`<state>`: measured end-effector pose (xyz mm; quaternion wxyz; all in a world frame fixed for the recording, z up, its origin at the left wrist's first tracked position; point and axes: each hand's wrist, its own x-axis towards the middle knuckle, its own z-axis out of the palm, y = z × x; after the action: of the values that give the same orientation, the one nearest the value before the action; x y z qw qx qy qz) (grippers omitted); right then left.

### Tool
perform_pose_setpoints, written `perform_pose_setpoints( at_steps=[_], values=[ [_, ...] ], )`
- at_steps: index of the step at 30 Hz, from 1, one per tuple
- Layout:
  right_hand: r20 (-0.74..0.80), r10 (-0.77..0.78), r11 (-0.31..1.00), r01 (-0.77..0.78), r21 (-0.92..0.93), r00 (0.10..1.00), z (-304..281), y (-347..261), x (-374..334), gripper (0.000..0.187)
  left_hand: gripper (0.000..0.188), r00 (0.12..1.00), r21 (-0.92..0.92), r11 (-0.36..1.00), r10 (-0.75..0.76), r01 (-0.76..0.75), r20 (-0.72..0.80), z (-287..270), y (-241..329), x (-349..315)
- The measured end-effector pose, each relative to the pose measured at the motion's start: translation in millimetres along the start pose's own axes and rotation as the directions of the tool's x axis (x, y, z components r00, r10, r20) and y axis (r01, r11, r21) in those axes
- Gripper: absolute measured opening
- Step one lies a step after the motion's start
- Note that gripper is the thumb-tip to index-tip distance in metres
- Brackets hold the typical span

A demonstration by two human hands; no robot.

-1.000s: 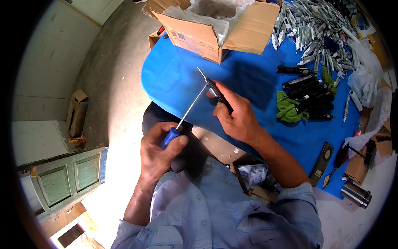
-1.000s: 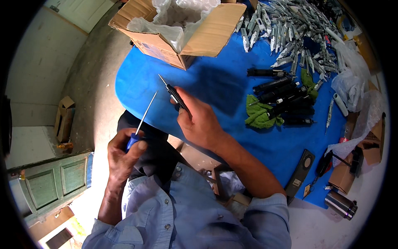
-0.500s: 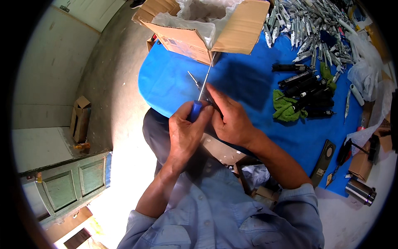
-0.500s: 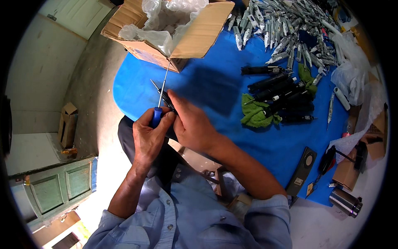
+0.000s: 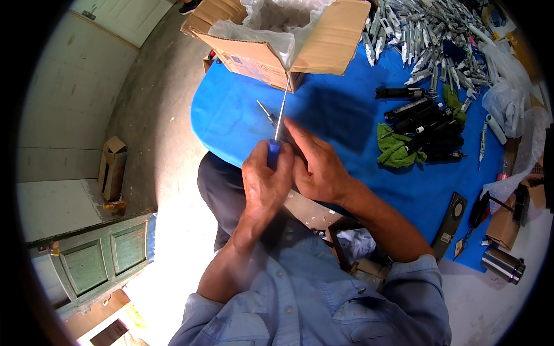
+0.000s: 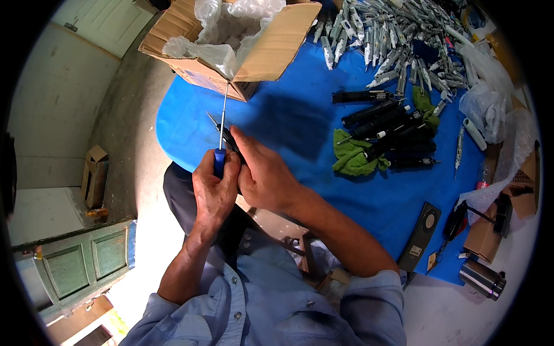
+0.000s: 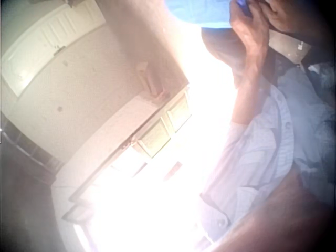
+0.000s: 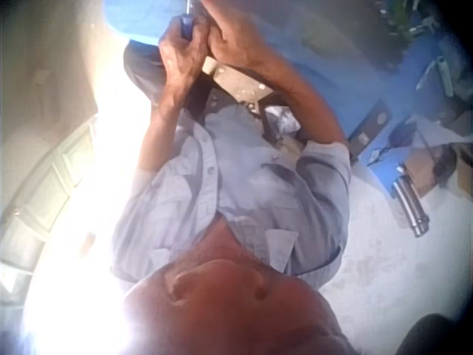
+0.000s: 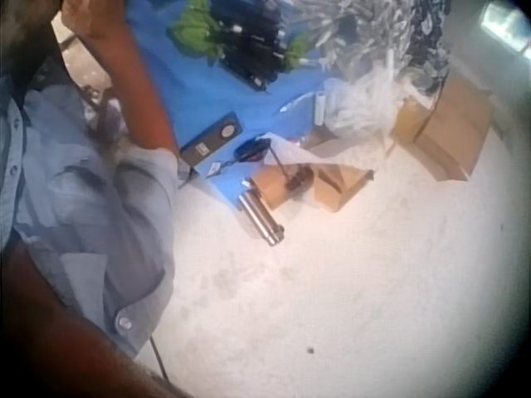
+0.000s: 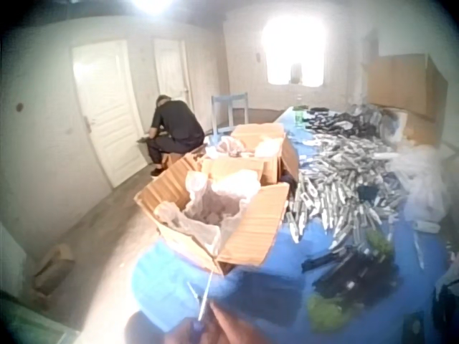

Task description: The person uses a screwdriver to tighten screws on small black cylindrical devices. They repeatedly pick up a device, insert the screwdriver, and rotate it to secure the components. The person places the finished devices into a cardboard box on the table.

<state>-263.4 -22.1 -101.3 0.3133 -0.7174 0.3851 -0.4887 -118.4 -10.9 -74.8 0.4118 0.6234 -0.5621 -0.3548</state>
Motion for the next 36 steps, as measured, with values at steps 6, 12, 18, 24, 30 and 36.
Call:
perform_pose_setpoints(
  at_steps=[6,12,18,24,30,36],
  values=[
    [0.085,0.210,0.946,-0.225,0.234,0.974,-10.6,-7.6,3.8,0.051,0.023,0.998,0.057,0.996,0.069,-0.068,-0.014,-3.5,-2.9,1.9],
    [0.241,0.363,0.776,-0.435,0.457,0.900,-19.0,-6.4,10.7,0.046,0.023,0.996,-0.024,0.996,0.080,-0.081,-0.038,-6.5,-0.6,-3.5],
    [0.264,0.396,0.644,-0.471,0.603,0.880,-18.0,-3.6,12.2,0.045,0.028,0.999,-0.159,0.987,-0.016,0.009,-0.042,-9.1,8.7,-5.8],
    [0.318,0.463,0.459,-0.531,0.712,0.827,-21.3,-6.5,16.7,0.048,0.030,0.992,-0.332,0.935,-0.110,0.124,0.062,-31.0,9.4,-10.5],
    [0.327,0.481,0.443,-0.547,0.710,0.813,-27.8,-4.6,16.6,0.046,0.017,0.999,-0.215,0.976,-0.034,0.029,-0.018,-72.6,41.3,10.5],
    [0.371,0.473,0.439,-0.579,0.687,0.799,-26.0,-1.4,17.9,0.041,0.019,0.961,0.109,0.956,0.275,-0.272,-0.014,-114.4,97.1,77.6]
  ],
)
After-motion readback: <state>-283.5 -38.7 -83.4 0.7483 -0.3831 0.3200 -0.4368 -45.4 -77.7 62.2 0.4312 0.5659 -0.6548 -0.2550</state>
